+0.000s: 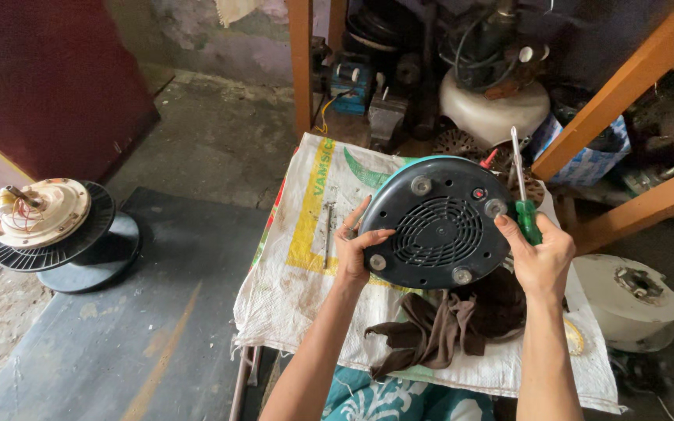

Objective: The person uses a green screwdriver to unscrew the back casing of a small blue and black fan motor. They rotate the motor to access different screws and continue removing them to open the device.

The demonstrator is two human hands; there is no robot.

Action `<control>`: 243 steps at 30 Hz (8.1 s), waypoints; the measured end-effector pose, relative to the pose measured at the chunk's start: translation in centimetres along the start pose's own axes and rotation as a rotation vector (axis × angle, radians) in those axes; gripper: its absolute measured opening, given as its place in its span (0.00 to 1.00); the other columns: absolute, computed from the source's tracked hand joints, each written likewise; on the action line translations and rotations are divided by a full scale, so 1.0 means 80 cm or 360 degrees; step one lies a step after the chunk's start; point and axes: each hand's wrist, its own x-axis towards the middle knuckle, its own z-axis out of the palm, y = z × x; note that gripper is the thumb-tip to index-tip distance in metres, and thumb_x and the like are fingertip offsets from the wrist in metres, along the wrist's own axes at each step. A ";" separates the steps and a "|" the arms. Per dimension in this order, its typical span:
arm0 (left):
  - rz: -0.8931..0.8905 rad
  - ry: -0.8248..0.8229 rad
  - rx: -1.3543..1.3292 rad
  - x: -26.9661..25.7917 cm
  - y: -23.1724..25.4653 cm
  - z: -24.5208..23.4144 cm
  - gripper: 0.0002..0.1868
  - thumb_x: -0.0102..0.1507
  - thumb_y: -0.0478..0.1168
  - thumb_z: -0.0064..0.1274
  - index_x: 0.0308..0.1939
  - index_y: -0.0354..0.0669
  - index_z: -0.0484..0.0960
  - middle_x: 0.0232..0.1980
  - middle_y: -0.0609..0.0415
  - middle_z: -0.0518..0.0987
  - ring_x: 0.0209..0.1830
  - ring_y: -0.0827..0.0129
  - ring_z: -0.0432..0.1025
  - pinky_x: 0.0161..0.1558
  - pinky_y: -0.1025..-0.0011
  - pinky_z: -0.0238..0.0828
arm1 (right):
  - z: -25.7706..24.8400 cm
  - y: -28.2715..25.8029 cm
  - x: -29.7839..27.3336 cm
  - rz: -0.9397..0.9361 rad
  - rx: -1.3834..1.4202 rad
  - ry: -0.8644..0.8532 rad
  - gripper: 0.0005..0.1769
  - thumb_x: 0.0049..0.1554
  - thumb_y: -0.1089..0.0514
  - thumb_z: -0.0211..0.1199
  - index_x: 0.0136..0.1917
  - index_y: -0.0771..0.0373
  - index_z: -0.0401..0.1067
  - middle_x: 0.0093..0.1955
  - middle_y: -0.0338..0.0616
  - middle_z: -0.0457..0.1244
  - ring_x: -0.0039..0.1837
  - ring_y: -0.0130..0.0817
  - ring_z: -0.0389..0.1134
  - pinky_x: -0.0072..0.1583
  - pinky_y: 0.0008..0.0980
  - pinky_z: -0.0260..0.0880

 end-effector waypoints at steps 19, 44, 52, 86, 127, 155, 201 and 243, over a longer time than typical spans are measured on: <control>0.0096 -0.0011 -0.0075 -0.016 -0.016 -0.031 0.46 0.44 0.29 0.54 0.71 0.31 0.71 0.57 0.38 0.81 0.43 0.61 0.80 0.46 0.68 0.81 | 0.002 -0.030 -0.016 -0.0071 -0.0118 -0.0010 0.25 0.56 0.42 0.76 0.48 0.66 0.76 0.30 0.40 0.61 0.36 0.26 0.54 0.41 0.31 0.60; 0.0115 0.0096 -0.0074 0.000 -0.038 -0.014 0.44 0.46 0.26 0.53 0.70 0.30 0.72 0.52 0.39 0.83 0.40 0.61 0.81 0.46 0.70 0.79 | -0.004 -0.008 0.018 -0.0028 -0.0056 -0.0027 0.26 0.58 0.40 0.77 0.47 0.66 0.76 0.31 0.39 0.61 0.35 0.25 0.53 0.40 0.32 0.59; 0.0131 0.0124 -0.0150 0.003 -0.055 -0.018 0.45 0.46 0.28 0.52 0.71 0.33 0.71 0.54 0.41 0.82 0.42 0.60 0.80 0.48 0.69 0.79 | 0.008 0.007 0.027 -0.0083 0.0061 0.0040 0.26 0.60 0.41 0.78 0.45 0.67 0.75 0.33 0.39 0.63 0.37 0.25 0.55 0.42 0.31 0.61; -0.0096 0.0420 -0.0259 -0.043 -0.129 -0.073 0.25 0.51 0.42 0.55 0.51 0.33 0.78 0.48 0.50 0.79 0.51 0.61 0.74 0.59 0.60 0.72 | 0.003 -0.066 0.062 -0.0170 -0.0152 -0.0042 0.29 0.49 0.39 0.81 0.44 0.67 0.77 0.28 0.44 0.59 0.32 0.29 0.52 0.37 0.33 0.58; 0.0008 0.0599 -0.0362 -0.061 -0.115 -0.059 0.20 0.57 0.46 0.54 0.50 0.40 0.83 0.52 0.53 0.83 0.56 0.61 0.74 0.62 0.61 0.68 | 0.043 -0.018 0.022 -0.0236 0.0391 0.0146 0.21 0.66 0.45 0.67 0.54 0.67 0.78 0.39 0.38 0.64 0.43 0.27 0.62 0.48 0.30 0.62; -0.0007 0.0122 0.0166 -0.053 -0.085 0.011 0.37 0.51 0.24 0.66 0.63 0.31 0.68 0.56 0.42 0.80 0.51 0.59 0.79 0.56 0.62 0.79 | 0.061 0.017 0.083 -0.0229 0.0570 -0.0034 0.17 0.63 0.49 0.68 0.55 0.66 0.80 0.43 0.40 0.72 0.45 0.21 0.66 0.51 0.26 0.66; -0.0820 0.0356 0.1231 -0.118 -0.052 0.042 0.34 0.53 0.69 0.59 0.48 0.46 0.80 0.18 0.46 0.77 0.11 0.63 0.70 0.13 0.68 0.66 | 0.062 0.057 -0.061 0.0424 0.1011 0.0071 0.13 0.60 0.53 0.68 0.50 0.67 0.77 0.32 0.30 0.58 0.32 0.19 0.52 0.35 0.24 0.50; -0.0087 -0.0529 -0.0099 -0.068 -0.020 0.092 0.19 0.75 0.50 0.43 0.45 0.36 0.78 0.29 0.58 0.70 0.28 0.73 0.66 0.33 0.73 0.70 | 0.063 0.049 -0.141 0.1021 0.2147 -0.1435 0.25 0.66 0.41 0.53 0.47 0.68 0.69 0.28 0.36 0.54 0.27 0.23 0.49 0.31 0.25 0.46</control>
